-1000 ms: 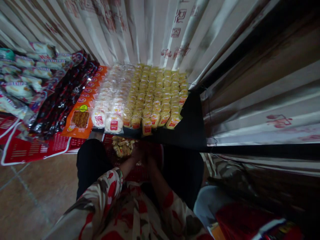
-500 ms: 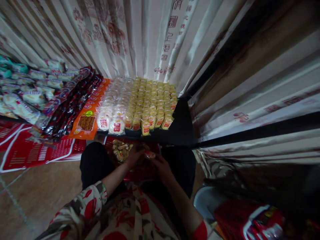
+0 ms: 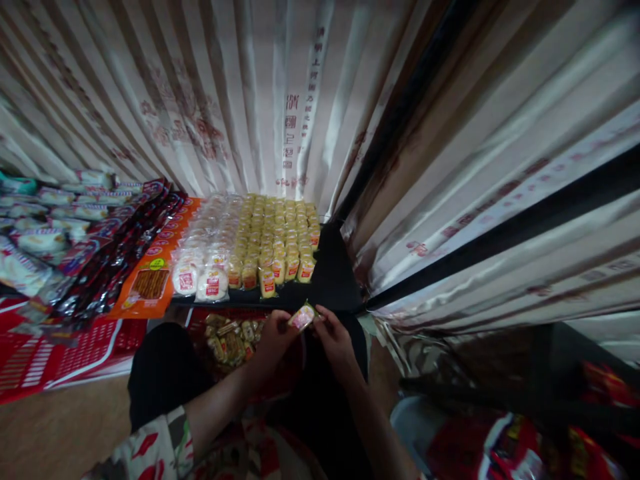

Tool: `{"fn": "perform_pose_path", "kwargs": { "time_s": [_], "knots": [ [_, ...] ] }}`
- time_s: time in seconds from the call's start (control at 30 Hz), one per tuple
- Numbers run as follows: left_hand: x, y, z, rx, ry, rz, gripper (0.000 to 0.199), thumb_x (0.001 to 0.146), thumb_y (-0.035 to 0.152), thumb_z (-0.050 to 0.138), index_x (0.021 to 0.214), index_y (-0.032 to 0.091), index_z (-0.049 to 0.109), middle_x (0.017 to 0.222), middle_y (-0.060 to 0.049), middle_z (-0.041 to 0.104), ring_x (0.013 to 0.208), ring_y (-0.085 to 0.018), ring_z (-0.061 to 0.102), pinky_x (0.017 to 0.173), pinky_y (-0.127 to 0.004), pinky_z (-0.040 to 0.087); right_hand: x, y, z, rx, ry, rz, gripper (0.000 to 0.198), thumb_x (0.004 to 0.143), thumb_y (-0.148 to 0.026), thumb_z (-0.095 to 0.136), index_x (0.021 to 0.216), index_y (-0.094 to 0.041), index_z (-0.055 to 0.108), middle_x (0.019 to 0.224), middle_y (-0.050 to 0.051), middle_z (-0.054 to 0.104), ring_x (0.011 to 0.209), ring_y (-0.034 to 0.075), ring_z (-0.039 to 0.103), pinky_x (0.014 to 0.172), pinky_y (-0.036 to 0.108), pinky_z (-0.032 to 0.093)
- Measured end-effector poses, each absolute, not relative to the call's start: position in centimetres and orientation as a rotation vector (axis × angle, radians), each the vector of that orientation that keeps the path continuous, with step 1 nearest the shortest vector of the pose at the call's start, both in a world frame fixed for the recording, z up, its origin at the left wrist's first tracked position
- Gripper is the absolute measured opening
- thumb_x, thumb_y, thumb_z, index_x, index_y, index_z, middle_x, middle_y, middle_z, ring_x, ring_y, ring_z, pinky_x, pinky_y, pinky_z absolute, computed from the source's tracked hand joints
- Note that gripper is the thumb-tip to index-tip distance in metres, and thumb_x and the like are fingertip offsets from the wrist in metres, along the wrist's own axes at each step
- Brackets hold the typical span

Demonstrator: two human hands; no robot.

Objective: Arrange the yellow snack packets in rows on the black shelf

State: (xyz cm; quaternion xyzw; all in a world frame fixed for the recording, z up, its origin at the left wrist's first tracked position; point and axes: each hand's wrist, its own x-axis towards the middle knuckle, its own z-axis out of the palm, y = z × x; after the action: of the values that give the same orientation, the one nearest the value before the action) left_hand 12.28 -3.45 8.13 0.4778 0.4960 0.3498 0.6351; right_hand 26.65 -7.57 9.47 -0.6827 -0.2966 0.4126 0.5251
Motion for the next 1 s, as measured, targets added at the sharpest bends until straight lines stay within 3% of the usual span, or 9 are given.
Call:
{"fn": "perform_pose_path", "kwargs": {
  "time_s": [0.13,0.33,0.5,0.63,0.77,1.0],
  "knots": [
    [15.5,-3.0,8.1,1.123,1.105,0.958,0.020,0.069,0.025,0.066,0.082,0.018,0.053,0.081,-0.002,0.062,0.077,-0.016,0.059,0.075,-0.028,0.046,26.3,-7.4,9.8,-1.533,-0.617,0.932,0.049,0.064,-0.049,0.070,0.101,-0.018,0.062,0.088,0.005,0.072,0.081,0.022,0.066,0.077,0.034,0.052],
    [19.0,-2.1,8.7,1.196,1.119,0.891,0.012,0.076,0.017,0.055,0.087,0.020,0.052,0.088,-0.003,0.062,0.082,-0.016,0.061,0.078,-0.029,0.048,28.3,-6.7,9.5,-1.623,-0.739,0.873,0.038,0.072,-0.050,0.063,0.092,-0.018,0.064,0.079,0.003,0.069,0.074,0.020,0.063,0.070,0.030,0.049],
    [21.1,-1.2,10.2,1.458,1.328,0.831,0.031,0.070,0.009,0.052,0.097,0.019,0.063,0.106,-0.010,0.059,0.106,-0.024,0.053,0.100,-0.035,0.040,31.4,-4.2,9.4,-1.613,-0.769,0.852,0.041,0.072,-0.047,0.061,0.102,-0.019,0.063,0.089,0.005,0.070,0.081,0.021,0.064,0.076,0.031,0.050],
    [23.2,-0.6,11.1,1.405,1.302,0.743,0.052,0.074,0.011,0.049,0.126,0.014,0.054,0.128,-0.015,0.051,0.117,-0.025,0.051,0.106,-0.033,0.037,33.5,-1.0,8.9,-1.583,-0.763,0.830,0.052,0.067,-0.046,0.063,0.110,-0.018,0.062,0.094,0.006,0.070,0.085,0.022,0.064,0.082,0.035,0.050],
    [25.1,0.5,11.7,1.374,1.236,0.717,0.053,0.084,0.018,0.041,0.136,0.007,0.045,0.150,-0.015,0.030,0.139,-0.023,0.030,0.116,-0.030,0.021,35.1,2.3,8.8,-1.589,-0.825,0.760,0.057,0.066,-0.046,0.062,0.114,-0.017,0.062,0.099,0.009,0.070,0.089,0.023,0.062,0.086,0.038,0.049],
    [27.7,4.1,10.7,1.266,1.222,0.715,0.055,0.091,0.026,0.037,0.142,0.007,0.035,0.153,-0.014,0.024,0.143,-0.022,0.018,0.119,-0.034,0.011,36.5,7.0,8.6,-1.494,-0.975,0.808,0.057,0.066,-0.046,0.062,0.116,-0.017,0.061,0.107,0.009,0.068,0.092,0.022,0.061,0.089,0.038,0.046]
  ]
}}
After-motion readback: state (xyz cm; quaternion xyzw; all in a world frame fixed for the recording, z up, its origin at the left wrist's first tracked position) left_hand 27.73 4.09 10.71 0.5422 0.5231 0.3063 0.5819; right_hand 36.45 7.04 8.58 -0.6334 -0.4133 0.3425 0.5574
